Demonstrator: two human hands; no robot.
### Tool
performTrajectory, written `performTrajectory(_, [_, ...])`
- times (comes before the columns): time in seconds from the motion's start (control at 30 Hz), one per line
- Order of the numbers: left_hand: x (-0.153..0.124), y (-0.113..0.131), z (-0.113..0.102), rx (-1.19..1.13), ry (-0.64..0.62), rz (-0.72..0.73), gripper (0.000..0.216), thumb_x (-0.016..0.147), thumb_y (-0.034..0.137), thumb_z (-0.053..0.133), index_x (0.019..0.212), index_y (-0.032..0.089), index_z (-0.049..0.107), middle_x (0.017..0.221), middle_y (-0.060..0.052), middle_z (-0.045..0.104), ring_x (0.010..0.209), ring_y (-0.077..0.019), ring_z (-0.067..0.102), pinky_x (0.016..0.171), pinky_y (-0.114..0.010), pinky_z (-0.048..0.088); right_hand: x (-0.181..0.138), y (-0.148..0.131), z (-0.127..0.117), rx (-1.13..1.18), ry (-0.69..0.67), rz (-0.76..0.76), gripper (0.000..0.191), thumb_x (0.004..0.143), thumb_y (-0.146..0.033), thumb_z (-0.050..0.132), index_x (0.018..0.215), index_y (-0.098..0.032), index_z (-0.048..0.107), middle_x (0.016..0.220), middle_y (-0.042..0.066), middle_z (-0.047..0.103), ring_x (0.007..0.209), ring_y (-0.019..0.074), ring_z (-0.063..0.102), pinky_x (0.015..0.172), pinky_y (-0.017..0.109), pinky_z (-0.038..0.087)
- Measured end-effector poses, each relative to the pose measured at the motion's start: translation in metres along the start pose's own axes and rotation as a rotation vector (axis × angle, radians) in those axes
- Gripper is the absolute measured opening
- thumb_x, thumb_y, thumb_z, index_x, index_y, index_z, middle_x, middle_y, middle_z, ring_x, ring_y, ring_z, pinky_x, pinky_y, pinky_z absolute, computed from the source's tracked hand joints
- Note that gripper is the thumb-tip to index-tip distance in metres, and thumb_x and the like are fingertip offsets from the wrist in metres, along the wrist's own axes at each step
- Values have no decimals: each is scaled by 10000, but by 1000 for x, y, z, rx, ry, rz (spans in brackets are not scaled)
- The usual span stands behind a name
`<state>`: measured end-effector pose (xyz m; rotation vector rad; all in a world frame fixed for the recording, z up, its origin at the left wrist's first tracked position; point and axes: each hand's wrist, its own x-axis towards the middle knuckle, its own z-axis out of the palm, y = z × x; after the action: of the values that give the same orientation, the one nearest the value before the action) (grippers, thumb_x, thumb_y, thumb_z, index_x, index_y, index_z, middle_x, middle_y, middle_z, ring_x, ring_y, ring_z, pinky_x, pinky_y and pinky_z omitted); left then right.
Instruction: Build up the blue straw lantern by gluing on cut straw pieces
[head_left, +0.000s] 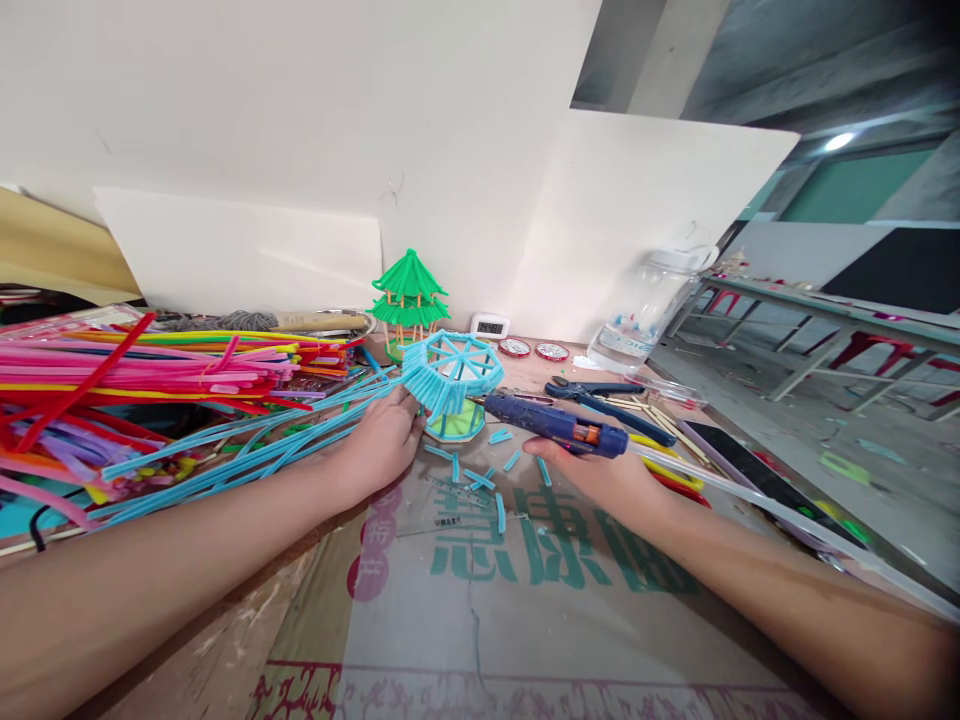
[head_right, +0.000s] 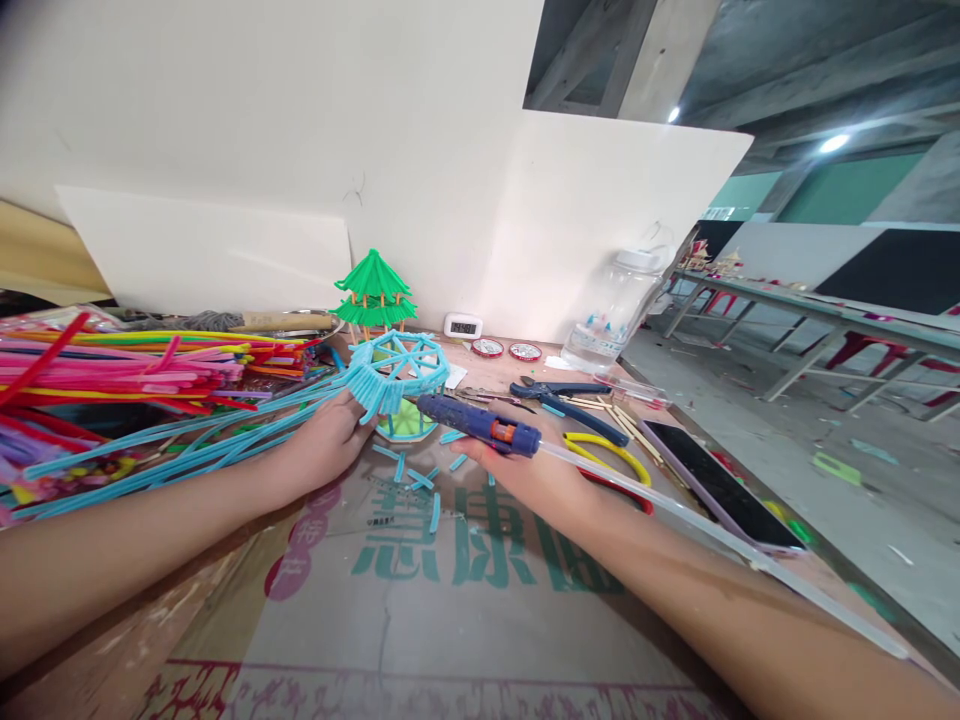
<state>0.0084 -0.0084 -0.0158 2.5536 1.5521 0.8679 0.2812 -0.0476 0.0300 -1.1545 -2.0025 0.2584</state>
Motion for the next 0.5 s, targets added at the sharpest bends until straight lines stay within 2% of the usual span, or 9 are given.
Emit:
performTrajectory(0.27, [0, 0, 1, 0, 21, 21, 214, 945, 254, 436, 1024, 177, 620, 1043, -123, 610, 1063, -276, 576, 1005, -481, 471, 1, -5, 0, -21, 29, 5, 309, 757, -500, 733, 629, -261, 584, 602, -9, 614, 609, 209, 608, 563, 331, 520])
performTrajectory(0.5, [0, -1, 1, -12, 1, 7, 234, 954, 269, 422, 1000, 171, 629, 1072, -137, 609, 1055, -278, 587, 1031, -481, 454, 1, -2, 2, 65, 10, -11, 123, 830, -389, 671, 790, -277, 640, 772, -5, 701, 743, 217, 663, 684, 332, 552])
